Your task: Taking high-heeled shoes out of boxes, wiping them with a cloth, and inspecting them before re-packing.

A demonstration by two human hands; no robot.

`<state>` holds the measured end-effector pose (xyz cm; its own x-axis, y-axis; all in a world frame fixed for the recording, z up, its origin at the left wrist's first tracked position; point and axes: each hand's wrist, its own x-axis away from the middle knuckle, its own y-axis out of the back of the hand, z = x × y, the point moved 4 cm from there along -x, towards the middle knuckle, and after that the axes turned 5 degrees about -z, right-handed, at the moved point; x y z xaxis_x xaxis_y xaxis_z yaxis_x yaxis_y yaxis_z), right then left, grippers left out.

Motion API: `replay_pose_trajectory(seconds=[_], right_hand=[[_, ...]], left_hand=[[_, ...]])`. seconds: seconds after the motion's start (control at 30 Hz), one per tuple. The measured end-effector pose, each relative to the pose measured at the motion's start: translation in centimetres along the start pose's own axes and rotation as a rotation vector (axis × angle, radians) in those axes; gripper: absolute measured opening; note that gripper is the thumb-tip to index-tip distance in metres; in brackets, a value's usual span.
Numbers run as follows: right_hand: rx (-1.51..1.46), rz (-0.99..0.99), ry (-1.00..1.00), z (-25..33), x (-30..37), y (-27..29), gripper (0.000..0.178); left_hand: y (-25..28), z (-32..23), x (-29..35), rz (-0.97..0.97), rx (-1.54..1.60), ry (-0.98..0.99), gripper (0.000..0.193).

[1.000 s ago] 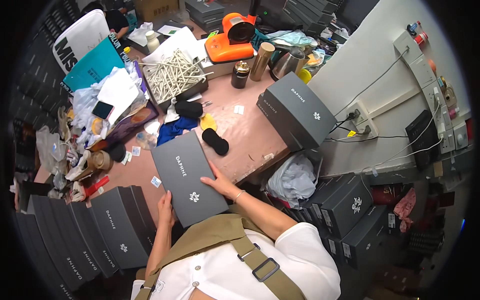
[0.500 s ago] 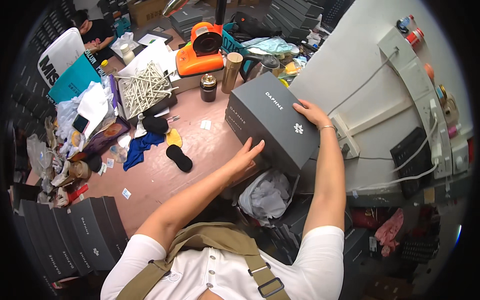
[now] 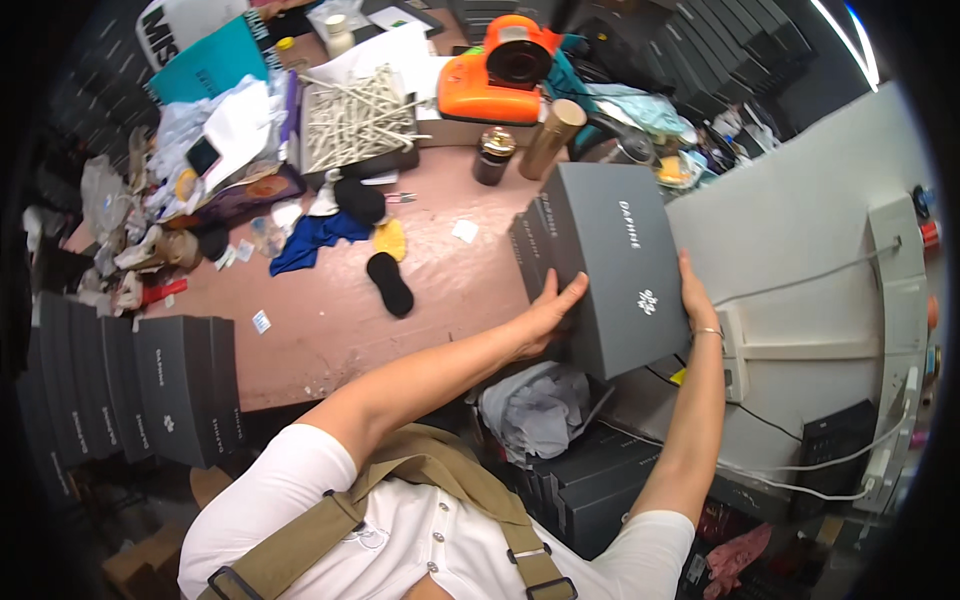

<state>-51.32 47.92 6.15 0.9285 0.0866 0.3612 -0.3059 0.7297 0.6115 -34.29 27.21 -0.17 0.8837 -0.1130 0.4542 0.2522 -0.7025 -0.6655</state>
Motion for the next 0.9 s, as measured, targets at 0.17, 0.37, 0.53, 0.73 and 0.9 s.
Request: replay_pose_trajectory(seconds=[0.17,0.37,0.53,0.73,0.9], right_hand=[[0.293,-0.627,0.736,6.5,5.1,-2.0,0.033],[-0.098,0.408,0.676,12.7,20.4,-30.3,0.016],[-0.197,1.296,0.531,12.2,38.1,-53.7,0.059],[-0.467,1.163,-0.050,14.2,48.5,-67.6,0.052],[-0.514,1.052,-0.054,13.0,43.4,-62.1,0.034]], left_hand=[[5.7,0.7,4.6,-0.007,-0.625,-0.327,0.100],[24.4,-3.9,25.0,-0.638,-0.882,-0.747,0.041],[34.3,-9.2,51.6,-1.612,-1.255,-0.950,0.031],[43.4,-3.4,64.2,-1.745,-1.380,-0.473,0.045],[42.1,-2.4,59.9,-1.559,-1.248,-0.521,0.064]])
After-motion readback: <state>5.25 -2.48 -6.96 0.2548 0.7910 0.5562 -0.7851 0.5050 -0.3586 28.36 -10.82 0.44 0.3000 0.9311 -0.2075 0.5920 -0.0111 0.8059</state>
